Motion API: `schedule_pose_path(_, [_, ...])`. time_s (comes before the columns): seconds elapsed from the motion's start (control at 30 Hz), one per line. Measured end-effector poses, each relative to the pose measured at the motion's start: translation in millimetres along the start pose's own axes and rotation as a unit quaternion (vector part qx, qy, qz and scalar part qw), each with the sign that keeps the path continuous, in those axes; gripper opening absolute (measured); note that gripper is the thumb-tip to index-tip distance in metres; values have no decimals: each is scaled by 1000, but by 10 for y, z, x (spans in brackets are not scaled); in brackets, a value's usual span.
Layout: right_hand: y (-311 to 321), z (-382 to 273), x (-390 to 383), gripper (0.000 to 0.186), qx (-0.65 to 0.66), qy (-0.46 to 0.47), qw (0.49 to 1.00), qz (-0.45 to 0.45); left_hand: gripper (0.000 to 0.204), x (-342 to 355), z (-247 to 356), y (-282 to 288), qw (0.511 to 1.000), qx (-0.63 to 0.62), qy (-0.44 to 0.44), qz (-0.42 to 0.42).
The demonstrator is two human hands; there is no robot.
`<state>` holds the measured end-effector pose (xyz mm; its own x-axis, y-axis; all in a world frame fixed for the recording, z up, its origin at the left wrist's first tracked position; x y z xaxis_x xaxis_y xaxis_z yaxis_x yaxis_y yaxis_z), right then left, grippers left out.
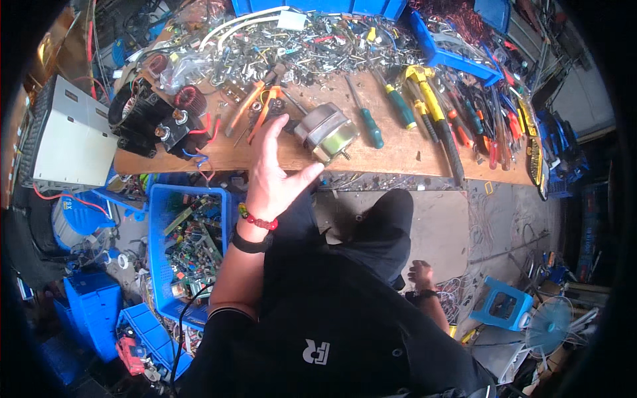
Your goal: The recorder uses tools such as a screwdriver and pliers to disassemble or repair components of a small electric motor.
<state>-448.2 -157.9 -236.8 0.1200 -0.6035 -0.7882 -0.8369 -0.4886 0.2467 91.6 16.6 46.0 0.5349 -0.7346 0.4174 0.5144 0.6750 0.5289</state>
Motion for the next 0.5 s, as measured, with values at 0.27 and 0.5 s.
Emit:
schedule_pose_path(0.27, [272,749,-74,33,-55,11,996,-71,110,82,7,-248,995,92,-29,-16])
schedule_pose_path(0.5, [37,476,-191,20,35,-74,997,-11,113,127,41,-291,989,147,-20,-11])
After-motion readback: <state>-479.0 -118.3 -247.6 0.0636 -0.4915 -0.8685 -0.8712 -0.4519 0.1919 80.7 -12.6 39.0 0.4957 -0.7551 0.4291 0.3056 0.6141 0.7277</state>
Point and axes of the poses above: each hand's wrist, its own x-axis towards the middle knuckle, its own y-axis out of the back of the hand, z = x × y, the point moved 2 cm from there along x, towards the middle knuckle, and after that the axes turned 10 degrees about -z, right-handed, at the moved point
